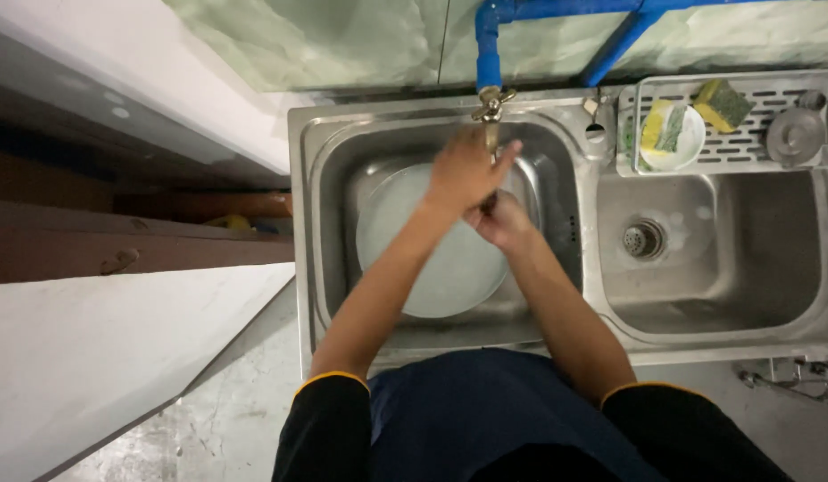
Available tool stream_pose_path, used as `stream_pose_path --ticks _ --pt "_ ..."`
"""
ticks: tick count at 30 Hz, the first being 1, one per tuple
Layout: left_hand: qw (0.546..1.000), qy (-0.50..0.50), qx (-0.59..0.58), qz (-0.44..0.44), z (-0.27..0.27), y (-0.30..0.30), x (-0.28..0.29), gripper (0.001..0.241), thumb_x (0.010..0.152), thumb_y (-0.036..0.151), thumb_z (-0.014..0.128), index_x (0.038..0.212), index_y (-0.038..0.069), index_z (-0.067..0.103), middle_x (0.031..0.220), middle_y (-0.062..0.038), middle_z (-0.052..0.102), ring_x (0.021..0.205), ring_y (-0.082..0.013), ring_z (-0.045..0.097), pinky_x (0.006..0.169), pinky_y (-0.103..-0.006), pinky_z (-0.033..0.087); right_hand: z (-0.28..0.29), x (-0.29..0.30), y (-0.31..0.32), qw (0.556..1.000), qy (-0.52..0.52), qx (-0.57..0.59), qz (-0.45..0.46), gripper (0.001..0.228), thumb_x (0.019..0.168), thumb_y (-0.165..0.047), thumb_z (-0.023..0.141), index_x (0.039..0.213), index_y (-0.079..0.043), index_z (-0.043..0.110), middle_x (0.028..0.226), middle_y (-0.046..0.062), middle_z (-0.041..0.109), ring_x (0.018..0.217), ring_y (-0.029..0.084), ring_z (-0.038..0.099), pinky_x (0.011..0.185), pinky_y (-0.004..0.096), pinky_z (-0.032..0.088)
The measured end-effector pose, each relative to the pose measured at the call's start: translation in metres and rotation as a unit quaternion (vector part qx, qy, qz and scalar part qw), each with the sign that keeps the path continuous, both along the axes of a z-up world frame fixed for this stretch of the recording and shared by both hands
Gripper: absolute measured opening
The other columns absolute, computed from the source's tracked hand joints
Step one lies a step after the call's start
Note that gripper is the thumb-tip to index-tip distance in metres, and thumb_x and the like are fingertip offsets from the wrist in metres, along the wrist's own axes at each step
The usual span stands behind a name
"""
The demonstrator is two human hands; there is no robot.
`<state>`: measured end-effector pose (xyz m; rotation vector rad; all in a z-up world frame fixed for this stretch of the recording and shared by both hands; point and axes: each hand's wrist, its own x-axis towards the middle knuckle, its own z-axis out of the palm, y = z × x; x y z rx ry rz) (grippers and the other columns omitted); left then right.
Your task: Washing a metal tart ring or mold in a kitchen sink using soap and a sponge.
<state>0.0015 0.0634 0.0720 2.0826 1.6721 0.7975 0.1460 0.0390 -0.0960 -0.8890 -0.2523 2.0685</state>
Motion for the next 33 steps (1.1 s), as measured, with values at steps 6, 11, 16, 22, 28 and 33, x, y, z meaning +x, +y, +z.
stream_pose_path --ticks 6,11,16,22,28,33 --pt "0.975 -0.112 -0.149 -0.119 -0.012 0.022 -0.032 0.046 0.097 0.047 0.059 0.116 0.009 0.074 0.113 -0.022 0.075 0.107 -0.0408 0.069 0.091 -0.0498 0.055 0.023 -0.009 0.006 0.998 0.000 0.056 0.034 0.027 0.102 -0.022 0.048 0.120 -0.009 0.064 0.103 0.010 0.071 0.087 0.023 0.071 0.062 0.032 0.052" --pt "0.985 -0.032 0.170 -0.019 -0.005 -0.010 -0.007 0.064 0.092 0.050 0.068 0.121 -0.006 0.062 0.121 -0.026 0.064 0.113 -0.0445 0.061 0.098 -0.0513 0.050 0.075 -0.019 0.006 0.997 0.001 -0.065 0.051 0.028 0.105 -0.033 0.049 0.117 -0.009 0.060 0.103 0.006 0.068 0.083 0.018 0.065 0.075 0.033 0.059" --pt "0.981 -0.172 -0.003 -0.091 0.002 0.009 -0.017 0.058 0.089 0.049 0.077 0.117 0.000 0.066 0.116 -0.024 0.068 0.107 -0.0402 0.066 0.094 -0.0464 0.053 0.006 0.017 0.012 0.992 0.069 0.001 0.108 0.023 0.115 -0.026 0.055 0.126 -0.006 0.060 0.116 0.007 0.069 0.093 0.016 0.067 0.079 0.030 0.057" --pt "0.934 -0.356 0.014 -0.024 -0.058 0.007 -0.017 0.048 0.093 0.032 0.073 0.127 0.000 0.061 0.108 -0.019 0.072 0.097 -0.0387 0.074 0.084 -0.0445 0.057 0.069 0.011 0.007 0.981 0.091 0.098 0.141 0.038 0.114 -0.032 0.058 0.141 -0.005 0.056 0.134 0.016 0.060 0.112 0.028 0.065 0.085 0.040 0.056" --pt "0.957 -0.214 -0.091 0.175 -0.055 0.006 -0.011 0.036 0.108 0.036 0.053 0.121 0.006 0.070 0.119 -0.019 0.073 0.113 -0.0437 0.066 0.097 -0.0544 0.051 0.155 -0.028 -0.003 0.978 0.182 0.096 0.017 0.078 0.086 -0.067 0.050 0.142 -0.012 0.053 0.143 0.014 0.058 0.128 0.036 0.059 0.098 0.062 0.049" --pt "0.978 0.006 0.177 0.113 -0.023 -0.021 0.003 0.081 0.099 0.041 0.058 0.156 -0.010 0.032 0.162 -0.035 0.029 0.152 -0.0526 0.025 0.123 -0.0661 0.023 0.121 -0.030 0.001 0.986 0.079 0.143 -0.044 0.072 0.108 -0.058 0.051 0.155 -0.004 0.044 0.157 0.013 0.050 0.144 0.030 0.049 0.126 0.048 0.037"
